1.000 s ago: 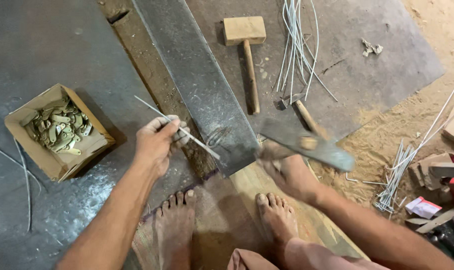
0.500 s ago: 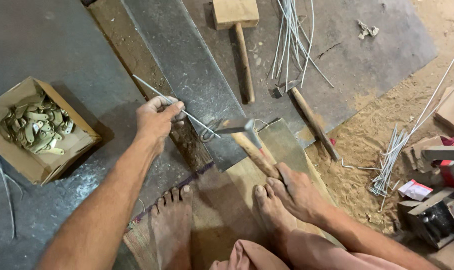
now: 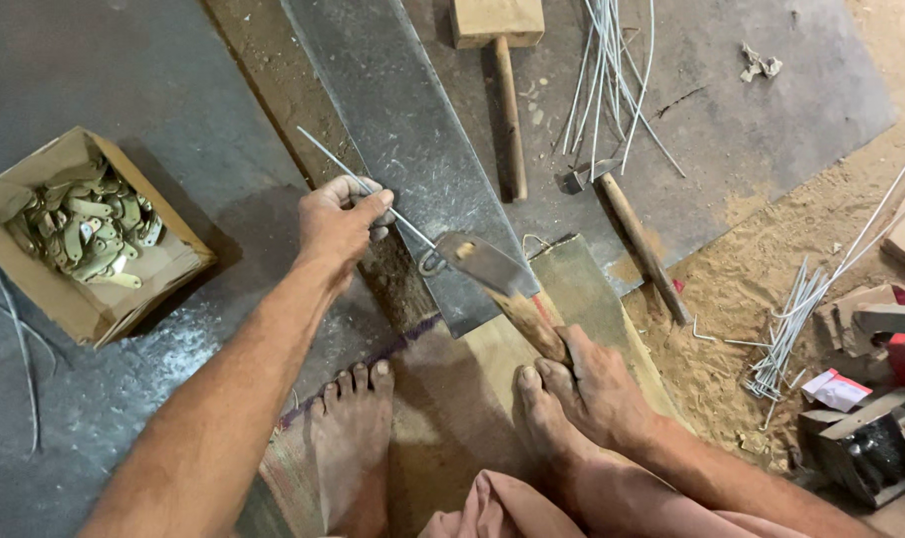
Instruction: The person sits on the floor and bends lengths of metal wire into U-shaped hooks. They hold a wire against a steel bar, hammer it over a wooden block to form the bend, then place the finished hook in a cardboard box with other completed hooks.
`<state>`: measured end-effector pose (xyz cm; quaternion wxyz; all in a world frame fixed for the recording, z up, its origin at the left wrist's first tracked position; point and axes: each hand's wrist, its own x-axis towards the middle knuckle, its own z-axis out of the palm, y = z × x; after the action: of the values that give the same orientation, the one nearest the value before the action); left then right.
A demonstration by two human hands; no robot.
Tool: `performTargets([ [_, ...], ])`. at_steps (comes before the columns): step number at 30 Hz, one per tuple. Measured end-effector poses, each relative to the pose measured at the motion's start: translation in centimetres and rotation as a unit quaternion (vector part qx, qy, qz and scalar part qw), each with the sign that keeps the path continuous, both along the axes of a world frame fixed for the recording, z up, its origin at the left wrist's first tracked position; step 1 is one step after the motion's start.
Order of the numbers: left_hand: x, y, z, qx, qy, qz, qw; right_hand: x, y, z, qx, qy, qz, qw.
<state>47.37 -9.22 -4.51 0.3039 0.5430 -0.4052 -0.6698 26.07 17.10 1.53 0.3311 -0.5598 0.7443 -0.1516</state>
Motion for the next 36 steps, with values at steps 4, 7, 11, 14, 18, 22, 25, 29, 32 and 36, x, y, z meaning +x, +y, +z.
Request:
performTargets([
  [4,0.0,0.1,0.2,-0.008,-0.031,0.006,0.999,0.1,0.0,-0.1,0.078,0.03,-0.013,0.996],
  [7,0.0,0.3,0.2,-0.062,-0.009,0.009,0.998,-0.2,0.0,0.2,0.022,0.003,-0.038,0.999],
  [11,0.1,0.7,0.0,-0.083,-0.022,0.008,0.996,-0.6,0.2,0.1,-0.215,-0.003,0.081,0.973],
  [14,0.2,0.7,-0.1,-0.093,-0.02,0.006,0.995,-0.6,0.2,-0.7,0.01,0.061,0.021,0.998],
  [18,0.1,0.9,-0.3,-0.179,-0.042,0.003,0.983,-0.7,0.4,-1.2,-0.006,0.05,-0.03,0.998],
  [22,0.2,1.2,-0.3,-0.178,-0.078,0.01,0.981,-0.8,0.4,-0.9,-0.176,0.033,0.04,0.983],
  [25,0.3,1.4,-0.1,-0.194,-0.109,0.007,0.975,-0.8,0.1,-0.7,-0.043,0.031,0.04,0.998],
  [29,0.3,1.8,0.4,-0.248,-0.133,0.01,0.96,-1.1,0.0,-0.6,0.008,0.044,-0.01,0.999],
  [32,0.2,2.2,0.8,-0.225,-0.164,0.016,0.96,-1.1,0.0,-0.5,-0.12,-0.017,0.062,0.991],
  [36,0.4,2.5,1.2,-0.287,-0.196,0.014,0.937,-0.6,-0.3,-0.2,0.087,0.068,0.006,0.994],
])
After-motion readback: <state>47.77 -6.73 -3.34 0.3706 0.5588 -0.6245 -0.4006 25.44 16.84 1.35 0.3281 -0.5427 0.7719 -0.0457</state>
